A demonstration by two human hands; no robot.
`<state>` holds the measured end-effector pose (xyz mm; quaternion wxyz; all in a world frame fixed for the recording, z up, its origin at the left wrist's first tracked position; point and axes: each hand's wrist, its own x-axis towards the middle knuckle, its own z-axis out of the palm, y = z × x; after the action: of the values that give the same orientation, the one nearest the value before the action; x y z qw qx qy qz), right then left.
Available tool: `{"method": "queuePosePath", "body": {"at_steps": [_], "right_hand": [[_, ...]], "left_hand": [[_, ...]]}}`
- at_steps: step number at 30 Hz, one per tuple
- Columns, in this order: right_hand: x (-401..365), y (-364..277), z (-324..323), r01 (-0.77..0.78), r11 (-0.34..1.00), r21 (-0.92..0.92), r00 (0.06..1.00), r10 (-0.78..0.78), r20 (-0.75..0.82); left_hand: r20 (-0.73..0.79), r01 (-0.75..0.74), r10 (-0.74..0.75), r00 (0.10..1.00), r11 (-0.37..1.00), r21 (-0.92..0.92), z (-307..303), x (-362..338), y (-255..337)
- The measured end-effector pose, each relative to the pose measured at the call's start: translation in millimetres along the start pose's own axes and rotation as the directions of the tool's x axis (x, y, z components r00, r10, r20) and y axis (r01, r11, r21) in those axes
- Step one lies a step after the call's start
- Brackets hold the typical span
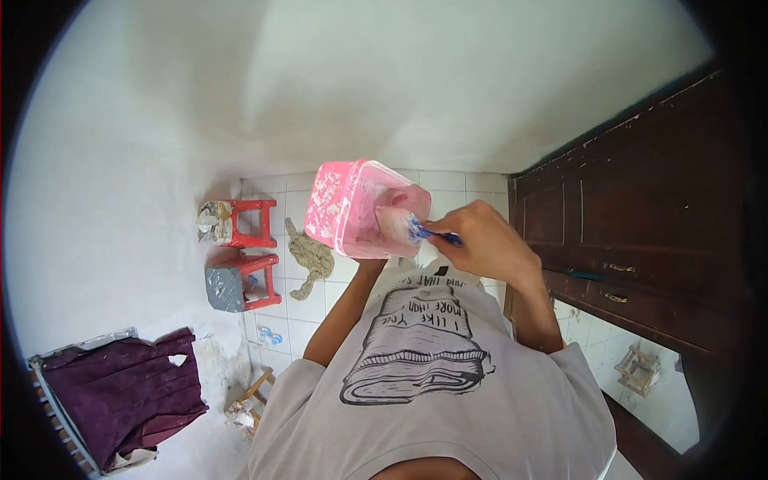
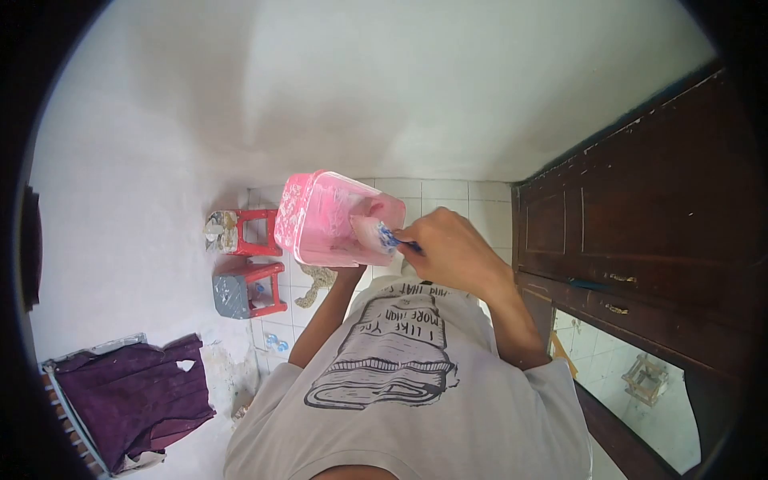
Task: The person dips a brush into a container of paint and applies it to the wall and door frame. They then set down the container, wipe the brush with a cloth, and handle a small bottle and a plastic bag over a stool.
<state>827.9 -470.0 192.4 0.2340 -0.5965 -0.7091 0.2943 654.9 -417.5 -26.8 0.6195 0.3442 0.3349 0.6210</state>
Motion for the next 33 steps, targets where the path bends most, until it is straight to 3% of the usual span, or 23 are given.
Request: {"method": "queuePosePath", "body": {"at_steps": [1,3,7,9,10,11,14,17,19,21,23,25,26,28,30,33], "right_hand": [[0,1,-5,0.010,1.000,-0.017,1.000,-0.010,-0.009],[-6,-2,-10,-0.094,0.991,-0.093,0.982,0.077,-0.175],[8,16,21,-0.058,0.978,-0.198,0.979,0.017,-0.201],[11,21,23,-0.051,0.990,-0.129,0.983,0.027,-0.184],[11,22,24,0.004,0.996,-0.086,0.990,-0.015,-0.139],[10,23,25,0.052,0.998,-0.037,0.994,-0.056,-0.095],[4,15,2,0.093,0.996,-0.019,0.995,-0.092,0.031],[0,2,-7,0.026,0.991,-0.132,0.998,-0.033,-0.053],[8,7,12,-0.008,0.980,-0.198,0.994,-0.014,-0.111],[16,11,30,-0.042,0.961,-0.272,0.984,-0.007,-0.177],[16,10,45,0.051,0.976,-0.214,0.998,-0.060,-0.036],[15,12,43,0.047,0.978,-0.202,0.999,-0.050,-0.012],[12,15,34,0.078,0.990,-0.120,0.997,-0.079,-0.007],[4,7,20,0.105,0.994,-0.023,0.994,-0.105,-0.003],[-1,-6,6,-0.011,0.999,-0.031,0.996,0.008,-0.089],[5,6,33,-0.041,0.986,-0.162,0.977,0.006,-0.212]], "left_hand": [[0.008,-0.020,0.020,1.000,1.000,-0.002,1,3,0],[0.012,-0.053,0.053,0.999,0.999,-0.003,-3,12,4],[0.047,-0.102,0.102,0.994,0.995,-0.003,13,14,-1],[0.079,0.080,-0.073,0.994,0.993,-0.082,17,15,12],[0.178,0.152,-0.088,0.980,0.909,-0.387,-41,17,-65],[0.177,0.158,-0.096,0.980,0.911,-0.381,-42,14,-59],[0.088,0.038,-0.028,0.996,0.993,-0.108,-33,17,-35],[0.019,-0.075,0.073,0.997,0.980,0.182,-8,24,9],[-0.058,0.002,0.003,0.998,0.997,0.077,16,18,33],[0.079,-0.053,0.061,0.995,0.994,-0.099,26,19,35],[0.132,-0.061,0.063,0.989,0.998,-0.022,9,17,25],[0.121,-0.012,0.006,0.993,0.999,0.051,-6,9,19],[0.039,0.011,-0.006,0.999,0.992,-0.128,-5,7,20],[0.047,0.012,-0.008,0.999,0.996,-0.093,-13,5,23],[0.063,-0.006,0.009,0.998,0.999,-0.049,-17,7,24],[0.098,-0.030,0.031,0.995,0.999,-0.009,-13,10,21]]}}
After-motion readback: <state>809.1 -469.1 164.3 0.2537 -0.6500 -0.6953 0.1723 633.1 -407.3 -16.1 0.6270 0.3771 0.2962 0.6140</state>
